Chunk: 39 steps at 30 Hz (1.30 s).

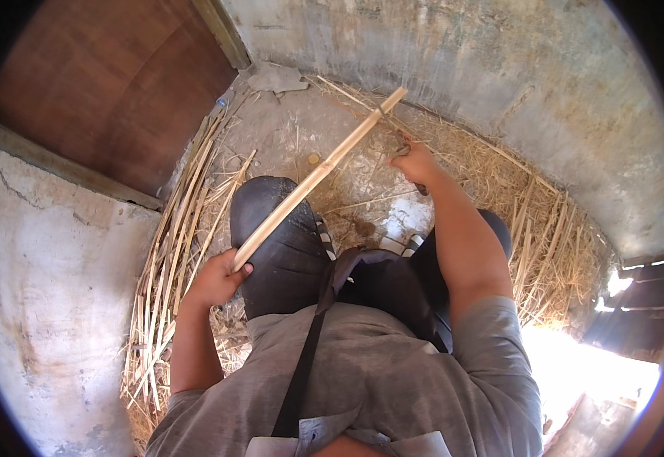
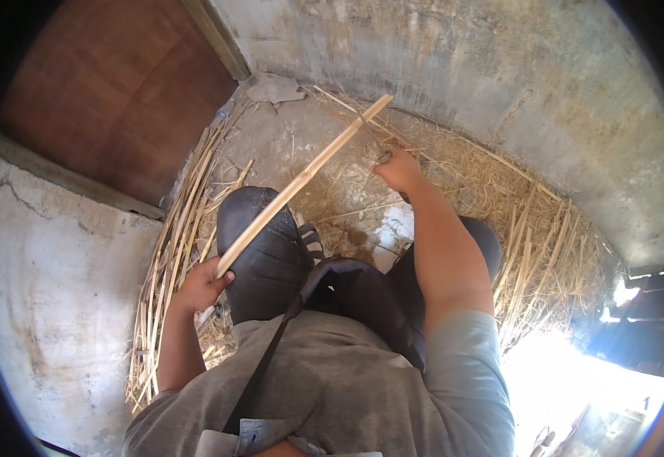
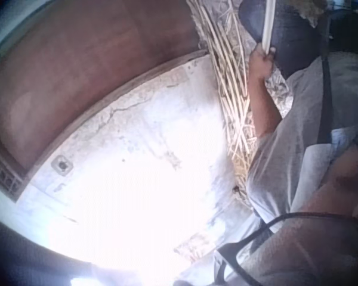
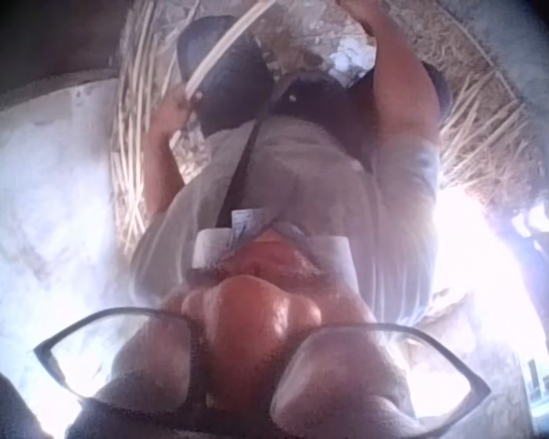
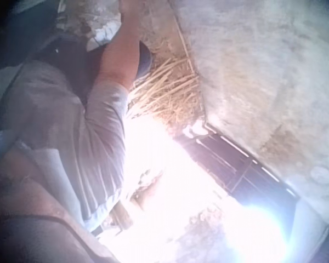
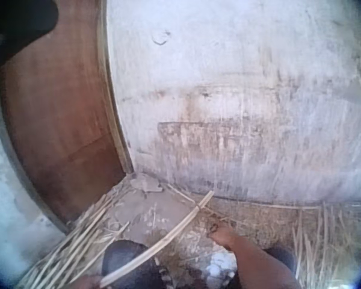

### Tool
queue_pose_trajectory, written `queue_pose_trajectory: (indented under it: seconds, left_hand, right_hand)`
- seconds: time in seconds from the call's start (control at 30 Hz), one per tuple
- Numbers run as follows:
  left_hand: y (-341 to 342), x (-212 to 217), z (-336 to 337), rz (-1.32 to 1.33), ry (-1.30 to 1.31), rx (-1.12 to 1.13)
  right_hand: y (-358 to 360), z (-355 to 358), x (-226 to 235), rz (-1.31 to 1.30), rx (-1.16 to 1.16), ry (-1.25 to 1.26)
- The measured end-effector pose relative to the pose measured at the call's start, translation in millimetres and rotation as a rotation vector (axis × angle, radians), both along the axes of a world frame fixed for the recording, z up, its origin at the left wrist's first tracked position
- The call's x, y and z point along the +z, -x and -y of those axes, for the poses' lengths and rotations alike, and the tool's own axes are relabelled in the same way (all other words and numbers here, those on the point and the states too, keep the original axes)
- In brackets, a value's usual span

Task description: The person sits on the floor and uses a knife to shave and smooth a long bamboo stick held against their leg. They repeatedly scrape the surface of the stick with the blade, rotating it to work different sides, while surrounded by straw and other bamboo pieces.

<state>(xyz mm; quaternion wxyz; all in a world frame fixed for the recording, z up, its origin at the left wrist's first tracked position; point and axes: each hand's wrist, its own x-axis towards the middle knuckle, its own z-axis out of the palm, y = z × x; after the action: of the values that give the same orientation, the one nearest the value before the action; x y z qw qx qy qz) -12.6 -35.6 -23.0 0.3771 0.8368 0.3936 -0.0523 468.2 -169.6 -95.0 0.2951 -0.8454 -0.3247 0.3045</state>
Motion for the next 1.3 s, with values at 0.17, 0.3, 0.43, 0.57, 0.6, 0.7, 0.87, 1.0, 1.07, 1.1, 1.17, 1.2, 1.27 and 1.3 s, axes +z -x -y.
queue_pose_trajectory:
  seconds: [0.17, 0.3, 0.43, 0.57, 0.6, 0.7, 0.87, 1.0, 1.07, 1.1, 1.17, 1.2, 1.27, 1.3]
  left_hand:
    - [-6.4, 7.6, -1.2, -0.076, 0.089, 0.015]
    - [-2.0, 15.1, -1.1, -0.038, 0.125, 0.024]
    - [4.0, 4.1, -12.1, -0.022, 0.270, 0.038]
    - [-8.5, 14.8, -21.7, -0.069, 0.364, 0.000]
    - [-7.5, 14.7, -23.6, -0.081, 0.386, 0.014]
    - [-9.0, 8.8, -24.7, -0.088, 0.396, 0.018]
    - [-1.4, 9.8, -14.7, -0.042, 0.215, -0.004]
    - [-0.8, 7.0, -12.0, -0.026, 0.260, 0.040]
    - [-8.9, 18.7, -10.3, -0.059, 0.209, 0.010]
    - [-12.5, 23.9, -10.5, -0.088, 0.188, -0.007]
    - [-13.0, 23.1, -9.6, -0.119, 0.153, -0.013]
    - [-11.3, 20.3, -10.5, -0.123, 0.139, -0.016]
    - [-14.0, 19.4, -10.1, -0.121, 0.101, -0.034]
    - [-11.5, 22.0, -5.6, -0.119, 0.075, -0.022]
  right_hand:
    - [77.2, -7.4, 24.8, 0.301, 0.472, -0.110]
    - [113.5, -15.1, 59.5, 0.347, 0.801, -0.009]
    - [51.7, -8.2, 11.4, 0.111, 0.381, -0.120]
    - [4.7, 6.6, 14.9, -0.249, 0.036, 0.047]
    - [11.5, 5.8, 18.1, -0.179, 0.108, 0.014]
    - [58.4, -2.3, 17.1, 0.139, 0.412, -0.091]
    - [101.5, -19.6, 51.1, 0.255, 0.755, -0.008]
    - [16.1, -7.2, -3.8, -0.346, 0.252, 0.039]
    - [3.3, 0.2, -4.3, -0.300, 0.177, 0.079]
    - [1.3, 2.7, -3.8, -0.280, 0.137, 0.100]
    - [31.7, 2.3, 14.0, -0.033, 0.265, 0.059]
    - [49.5, 2.4, 20.8, 0.089, 0.317, 0.041]
    - [71.2, -9.1, -6.1, 0.259, 0.662, -0.049]
    - [81.5, -17.0, 7.4, 0.238, 0.748, 0.023]
